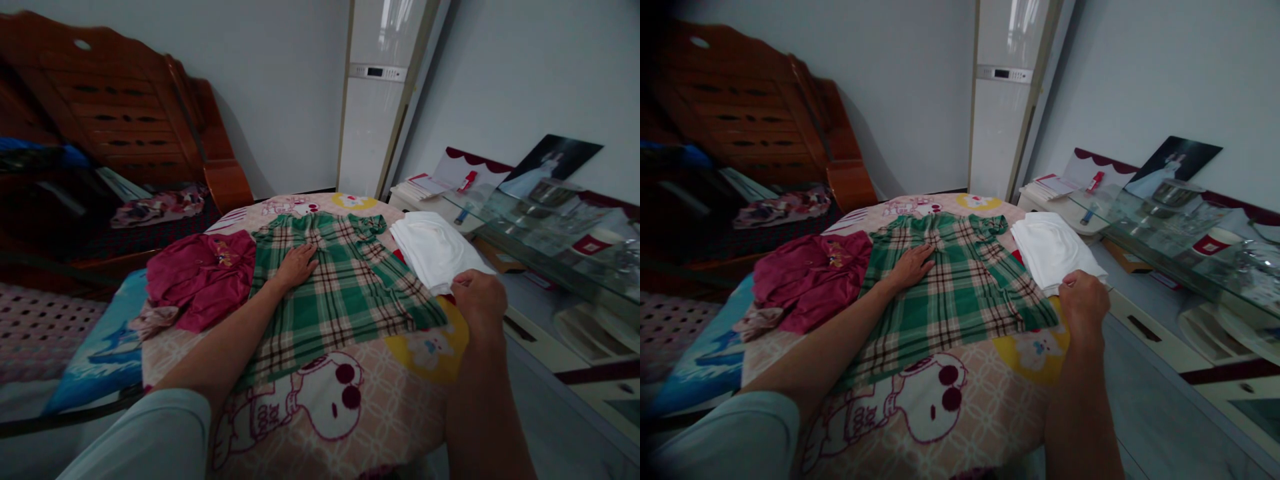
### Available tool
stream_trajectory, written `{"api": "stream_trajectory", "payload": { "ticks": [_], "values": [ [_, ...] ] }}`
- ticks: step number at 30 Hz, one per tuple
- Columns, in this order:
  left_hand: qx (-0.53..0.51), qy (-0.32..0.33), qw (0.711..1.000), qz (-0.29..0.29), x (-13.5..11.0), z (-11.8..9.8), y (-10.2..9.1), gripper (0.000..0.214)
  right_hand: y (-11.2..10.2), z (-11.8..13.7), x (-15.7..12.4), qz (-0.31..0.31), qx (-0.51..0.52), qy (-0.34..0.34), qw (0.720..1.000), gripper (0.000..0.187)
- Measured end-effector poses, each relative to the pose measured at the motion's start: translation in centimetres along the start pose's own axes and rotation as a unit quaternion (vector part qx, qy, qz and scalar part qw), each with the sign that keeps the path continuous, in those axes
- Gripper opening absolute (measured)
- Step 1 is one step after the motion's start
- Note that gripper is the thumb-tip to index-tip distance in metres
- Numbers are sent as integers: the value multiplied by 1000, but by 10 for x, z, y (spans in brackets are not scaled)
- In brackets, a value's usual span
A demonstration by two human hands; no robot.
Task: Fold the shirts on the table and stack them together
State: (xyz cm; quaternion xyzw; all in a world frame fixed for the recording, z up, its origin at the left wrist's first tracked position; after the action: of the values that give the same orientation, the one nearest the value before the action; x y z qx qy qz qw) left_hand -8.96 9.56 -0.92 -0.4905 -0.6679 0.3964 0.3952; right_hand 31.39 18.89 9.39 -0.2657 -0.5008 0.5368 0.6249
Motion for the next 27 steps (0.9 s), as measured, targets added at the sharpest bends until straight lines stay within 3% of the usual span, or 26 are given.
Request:
{"api": "stream_trajectory", "payload": {
  "ticks": [3, 6, 9, 12, 16, 19, 21, 24, 26, 27],
  "values": [
    [7, 1, 1000, -3, 0, 0, 0, 51, 15, 23, -10, 118, 25, -83, 989, 12],
    [30, 5, 1000, 1, 0, -1, 0, 51, 38, 49, -32, 235, 9, -197, 952, 15],
    [67, 6, 998, 11, -1, -2, 1, 51, 56, 59, -46, 260, -87, -242, 931, 17],
    [70, 7, 997, 7, -1, -1, 1, 51, 66, 56, -43, 264, -131, -225, 929, 13],
    [-1, 32, 999, -31, -2, -9, -14, 44, 65, 44, -27, 205, -85, -154, 963, 21],
    [-88, 107, 989, -44, -12, -44, -35, 27, 58, 34, -16, 110, -14, -90, 990, 24],
    [-146, 169, 975, 10, -25, -84, -42, 21, 52, 29, -7, 63, 60, -70, 994, 24],
    [-190, 310, 921, 137, -57, -152, -36, 20, 40, 17, 19, 9, 222, -46, 974, 23],
    [-178, 378, 887, 195, -77, -181, -24, 15, 28, 0, 41, -58, 301, 4, 952, 23],
    [-155, 393, 883, 204, -84, -189, -17, 12, 21, -11, 50, -90, 314, 39, 944, 23]
  ]
}}
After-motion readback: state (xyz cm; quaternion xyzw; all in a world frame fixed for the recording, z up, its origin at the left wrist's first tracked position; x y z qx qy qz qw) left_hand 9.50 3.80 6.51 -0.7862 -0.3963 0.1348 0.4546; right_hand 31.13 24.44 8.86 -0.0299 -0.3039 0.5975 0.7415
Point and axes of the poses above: each hand's wrist, its own x-axis towards the middle knuckle, its own y-axis out of the palm, z = x × y, the point moved 5 cm from there along x, towards the middle knuckle, and after that the axes turned 6 degrees about z, right-handed, at the moved point
